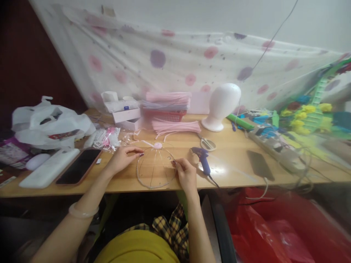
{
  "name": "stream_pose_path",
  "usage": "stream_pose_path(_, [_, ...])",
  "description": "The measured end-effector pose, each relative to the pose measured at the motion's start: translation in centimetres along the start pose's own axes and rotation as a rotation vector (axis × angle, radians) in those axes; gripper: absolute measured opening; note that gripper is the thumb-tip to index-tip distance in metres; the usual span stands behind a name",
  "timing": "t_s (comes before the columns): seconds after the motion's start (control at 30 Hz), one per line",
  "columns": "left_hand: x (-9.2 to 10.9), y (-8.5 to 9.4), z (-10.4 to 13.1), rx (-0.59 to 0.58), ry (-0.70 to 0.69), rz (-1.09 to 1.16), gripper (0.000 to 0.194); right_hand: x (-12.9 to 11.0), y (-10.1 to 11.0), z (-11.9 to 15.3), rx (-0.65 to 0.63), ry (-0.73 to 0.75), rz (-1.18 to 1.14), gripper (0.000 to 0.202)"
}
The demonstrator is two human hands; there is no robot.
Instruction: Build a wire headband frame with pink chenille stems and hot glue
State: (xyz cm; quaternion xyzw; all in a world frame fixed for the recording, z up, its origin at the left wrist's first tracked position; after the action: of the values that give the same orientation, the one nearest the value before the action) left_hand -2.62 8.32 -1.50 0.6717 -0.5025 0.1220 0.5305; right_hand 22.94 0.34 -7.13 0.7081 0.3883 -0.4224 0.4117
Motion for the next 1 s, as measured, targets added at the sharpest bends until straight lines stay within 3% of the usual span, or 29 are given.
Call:
stream_pose_path(0.7, [0.0, 0.1, 0.2, -0.038, -0.03, -0.017, 0.009, 0.6, -0.2, 0.0, -0.01, -0.024, -0.013, 0.028])
stream_pose_path(1.0, [-0.2, 0.1, -0.2, -0.016, -0.03, -0.002, 0.01, -0.5, -0.1, 0.4, -0.029, 0.021, -0.136, 0.028])
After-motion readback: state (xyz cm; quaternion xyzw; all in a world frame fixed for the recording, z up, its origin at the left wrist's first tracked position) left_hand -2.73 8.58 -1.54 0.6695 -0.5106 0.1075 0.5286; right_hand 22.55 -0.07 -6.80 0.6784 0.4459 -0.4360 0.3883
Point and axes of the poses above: each hand's wrist, its own z-axis away from the middle knuckle, its own y-axis out of the back of the hand, x = y × z, the point moved 5 cm from there along -z, towards the middle knuckle, and after that the axes turned 1 degree about -z, right-handed, at the moved point
